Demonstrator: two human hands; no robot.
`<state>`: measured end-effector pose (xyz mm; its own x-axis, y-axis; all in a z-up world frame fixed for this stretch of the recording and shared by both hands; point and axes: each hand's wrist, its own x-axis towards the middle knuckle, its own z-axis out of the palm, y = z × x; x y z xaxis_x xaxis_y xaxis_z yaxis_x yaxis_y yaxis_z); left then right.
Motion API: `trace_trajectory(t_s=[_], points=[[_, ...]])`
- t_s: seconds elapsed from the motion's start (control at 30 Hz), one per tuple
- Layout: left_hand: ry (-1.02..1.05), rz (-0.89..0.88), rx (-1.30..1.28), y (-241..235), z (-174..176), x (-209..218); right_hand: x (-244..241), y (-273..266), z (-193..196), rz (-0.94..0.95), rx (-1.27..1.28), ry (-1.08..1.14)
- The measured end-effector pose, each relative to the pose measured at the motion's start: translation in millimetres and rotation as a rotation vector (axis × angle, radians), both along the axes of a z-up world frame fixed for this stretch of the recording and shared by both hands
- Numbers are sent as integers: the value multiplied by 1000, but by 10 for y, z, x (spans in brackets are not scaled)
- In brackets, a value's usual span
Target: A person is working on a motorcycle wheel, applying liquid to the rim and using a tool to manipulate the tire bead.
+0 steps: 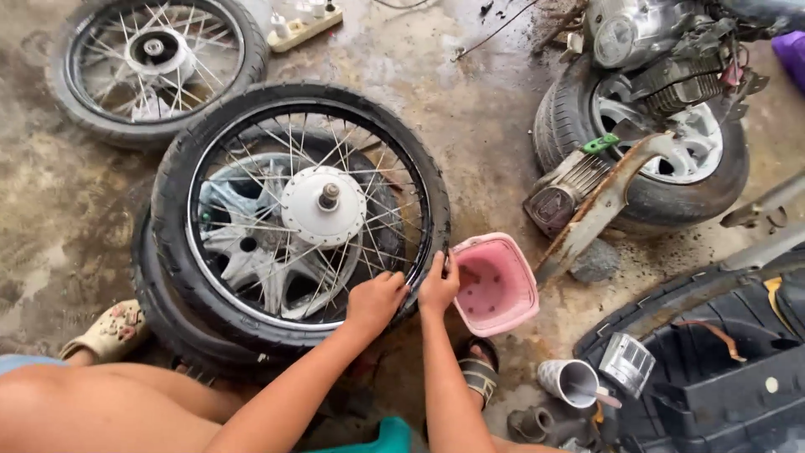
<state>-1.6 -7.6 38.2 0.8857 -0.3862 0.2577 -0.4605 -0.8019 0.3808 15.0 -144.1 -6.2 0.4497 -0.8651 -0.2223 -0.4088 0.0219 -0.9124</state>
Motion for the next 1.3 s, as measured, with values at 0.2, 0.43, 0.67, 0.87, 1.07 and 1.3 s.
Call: trace_trajectory(t_s=[0.2,0.43,0.67,0.87,1.07,1.3], points=[[75,40,10,-358,-253,278,17,-90,-253,38,-30,-44],[369,3,-1,-54,-406,92,-8,-24,244,18,125,50],[297,-16,24,-350,-483,302,-67,68,635,67,207,92],[335,0,44,-129,-539,134,-73,24,441,52,172,44],[333,-2,71,-462,-291,1180,981,-575,1286,186,-234,-333],[488,6,89,-284,-628,422,69,37,262,-81,202,93]])
